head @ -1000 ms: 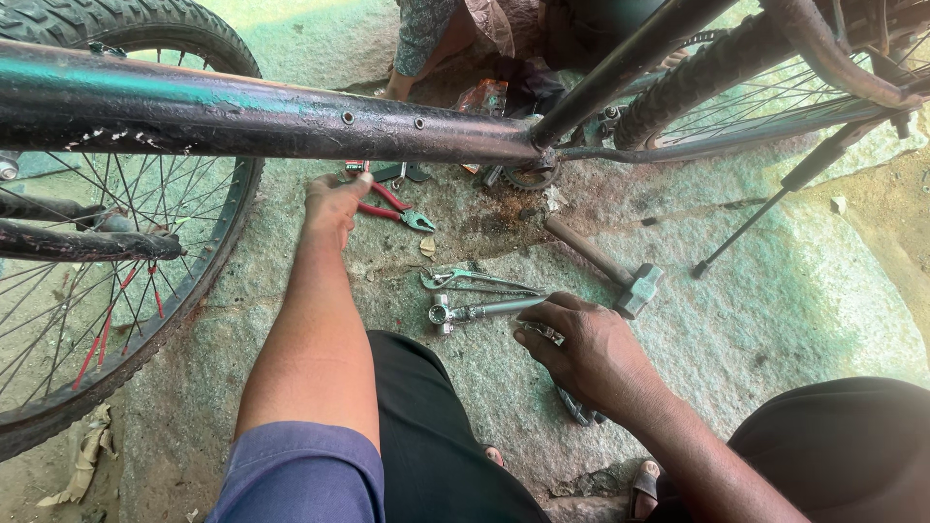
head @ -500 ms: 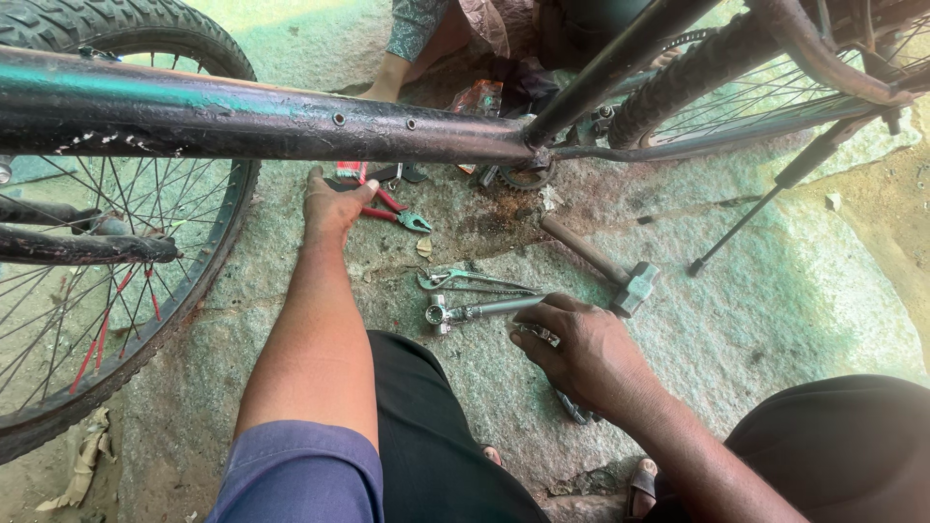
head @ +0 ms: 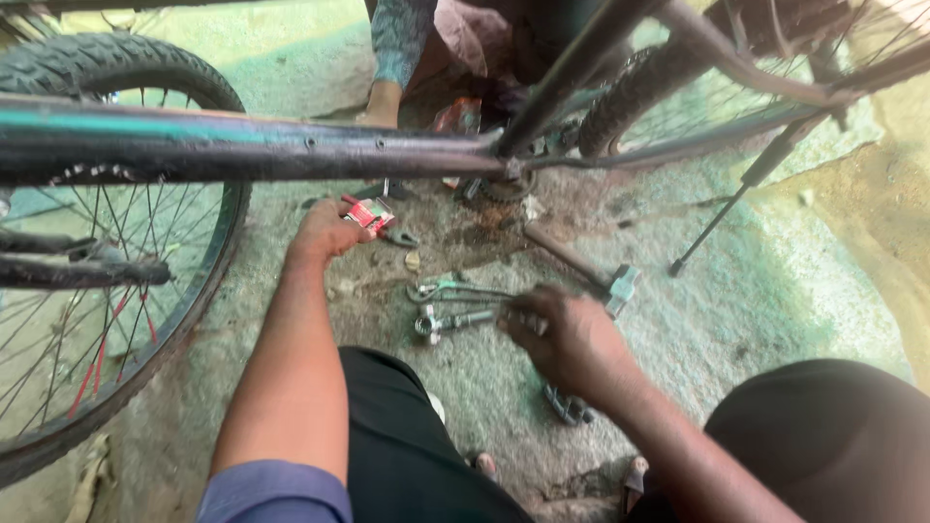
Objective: The person sits on the ground beside an upside-down bicycle and services the bottom bracket area. They press small bearing balls into a metal cup, fit the cup assembly, tap a component into the frame with a hammer, apply grease from a container, and wipe the frame with a cloth.
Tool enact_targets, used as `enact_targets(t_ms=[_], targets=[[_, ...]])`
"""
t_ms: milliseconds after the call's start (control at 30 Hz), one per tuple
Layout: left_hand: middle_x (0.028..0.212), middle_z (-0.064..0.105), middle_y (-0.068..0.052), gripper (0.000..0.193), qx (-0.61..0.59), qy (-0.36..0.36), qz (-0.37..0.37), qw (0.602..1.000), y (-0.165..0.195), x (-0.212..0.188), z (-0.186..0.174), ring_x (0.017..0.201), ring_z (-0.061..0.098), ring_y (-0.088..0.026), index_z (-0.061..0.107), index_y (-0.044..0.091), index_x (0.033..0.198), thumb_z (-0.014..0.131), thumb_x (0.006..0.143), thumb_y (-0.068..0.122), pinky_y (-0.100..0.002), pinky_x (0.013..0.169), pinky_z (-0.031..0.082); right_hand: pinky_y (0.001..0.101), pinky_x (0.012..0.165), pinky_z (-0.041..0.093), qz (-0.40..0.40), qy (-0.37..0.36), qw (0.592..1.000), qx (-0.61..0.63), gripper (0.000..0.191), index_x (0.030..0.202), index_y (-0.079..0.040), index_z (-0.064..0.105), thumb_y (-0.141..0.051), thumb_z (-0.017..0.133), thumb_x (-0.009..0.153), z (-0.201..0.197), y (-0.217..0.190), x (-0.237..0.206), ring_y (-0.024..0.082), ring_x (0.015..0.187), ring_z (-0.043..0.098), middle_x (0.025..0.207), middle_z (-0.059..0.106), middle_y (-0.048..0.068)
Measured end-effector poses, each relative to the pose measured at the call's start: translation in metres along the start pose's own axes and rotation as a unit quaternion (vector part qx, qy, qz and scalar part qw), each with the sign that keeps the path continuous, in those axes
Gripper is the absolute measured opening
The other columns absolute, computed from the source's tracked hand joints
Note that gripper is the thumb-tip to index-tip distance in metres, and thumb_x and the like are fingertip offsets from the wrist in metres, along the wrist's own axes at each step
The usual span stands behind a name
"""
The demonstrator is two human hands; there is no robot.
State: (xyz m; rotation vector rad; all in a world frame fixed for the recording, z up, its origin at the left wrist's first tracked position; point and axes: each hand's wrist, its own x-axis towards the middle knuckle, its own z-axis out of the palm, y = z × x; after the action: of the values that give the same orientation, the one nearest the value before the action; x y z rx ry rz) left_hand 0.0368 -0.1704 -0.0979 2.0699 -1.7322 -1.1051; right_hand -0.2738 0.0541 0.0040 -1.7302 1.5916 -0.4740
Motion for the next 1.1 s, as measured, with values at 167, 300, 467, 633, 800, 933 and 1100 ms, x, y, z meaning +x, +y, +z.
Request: enact_targets(t_ms=[167, 300, 467, 633, 800, 933, 1100], targets=[[0.118, 0.079, -0.012, 0.054, 0.021, 0.017, 0.088, 0.996, 0.058, -0.075, -0.012, 0.106, 0.074, -0.023, 0.073, 0.013, 0.126, 0.086, 0.074, 0.016, -0.036, 0.096, 0.055, 0.0376, 0.083, 0.061, 0.004, 0.07, 0.996, 0.051, 0.03, 0.108, -0.01, 0.079, -0.034, 0.071, 0.092, -0.022, 0.006, -0.004, 0.021, 0.089, 0.076, 0.099, 0.08, 0.012], [0.145, 0.055, -0.019, 0.076, -0.006, 0.068, 0.136, 0.988, 0.101, -0.141, 0.024, 0.131, 0.054, -0.032, 0.043, 0.017, 0.148, 0.087, 0.087, 0.027, -0.049, 0.106, 0.044, 0.036, 0.08, 0.065, 0.043, 0.091, 0.987, 0.129, 0.033, 0.112, -0.011, 0.076, -0.038, 0.066, 0.094, -0.039, 0.008, -0.01, 0.019, 0.091, 0.077, 0.105, 0.079, 0.01], [0.144, 0.051, -0.015, 0.066, -0.014, 0.041, 0.265, 0.963, 0.109, -0.202, 0.068, 0.136, 0.055, -0.036, 0.049, 0.031, 0.146, 0.075, 0.088, 0.012, -0.048, 0.11, 0.053, 0.0374, 0.079, 0.062, 0.103, 0.144, 0.974, 0.141, 0.041, 0.113, -0.011, 0.077, -0.044, 0.071, 0.09, -0.057, 0.016, -0.013, 0.018, 0.088, 0.078, 0.097, 0.081, 0.008], [0.13, 0.054, -0.013, 0.052, -0.032, 0.01, 0.272, 0.962, 0.12, -0.21, 0.084, 0.124, 0.062, -0.03, 0.055, 0.026, 0.138, 0.069, 0.089, 0.033, -0.045, 0.097, 0.059, 0.0366, 0.073, 0.06, 0.068, 0.187, 0.972, 0.122, 0.039, 0.11, -0.01, 0.079, -0.043, 0.073, 0.09, -0.061, 0.017, -0.014, 0.018, 0.083, 0.076, 0.093, 0.081, 0.009], [0.113, 0.068, -0.007, 0.06, -0.03, -0.016, 0.241, 0.97, 0.127, -0.204, 0.084, 0.112, 0.073, -0.022, 0.07, 0.014, 0.11, 0.056, 0.092, 0.069, -0.043, 0.095, 0.064, 0.0333, 0.062, 0.06, 0.082, 0.195, 0.966, 0.147, 0.035, 0.113, -0.009, 0.078, -0.037, 0.072, 0.092, -0.064, 0.007, -0.015, 0.015, 0.075, 0.074, 0.092, 0.079, 0.007], [0.112, 0.069, -0.004, 0.06, -0.106, -0.022, 0.213, 0.971, 0.128, -0.201, 0.09, 0.111, 0.072, -0.021, 0.07, 0.016, 0.112, 0.059, 0.087, 0.069, -0.043, 0.095, 0.062, 0.0315, 0.05, 0.054, 0.113, 0.203, 0.955, 0.184, 0.032, 0.114, -0.008, 0.077, -0.031, 0.072, 0.092, -0.069, 0.0, -0.02, 0.017, 0.063, 0.069, 0.083, 0.078, 0.012], [0.119, 0.062, -0.011, 0.056, -0.075, -0.036, 0.248, 0.965, 0.131, -0.201, 0.096, 0.113, 0.068, -0.025, 0.06, 0.016, 0.125, 0.073, 0.084, 0.052, -0.043, 0.088, 0.064, 0.0279, 0.054, 0.058, 0.099, 0.205, 0.922, 0.315, 0.034, 0.119, 0.001, 0.073, -0.022, 0.071, 0.094, -0.062, -0.004, -0.018, 0.018, 0.067, 0.071, 0.086, 0.077, 0.017]])
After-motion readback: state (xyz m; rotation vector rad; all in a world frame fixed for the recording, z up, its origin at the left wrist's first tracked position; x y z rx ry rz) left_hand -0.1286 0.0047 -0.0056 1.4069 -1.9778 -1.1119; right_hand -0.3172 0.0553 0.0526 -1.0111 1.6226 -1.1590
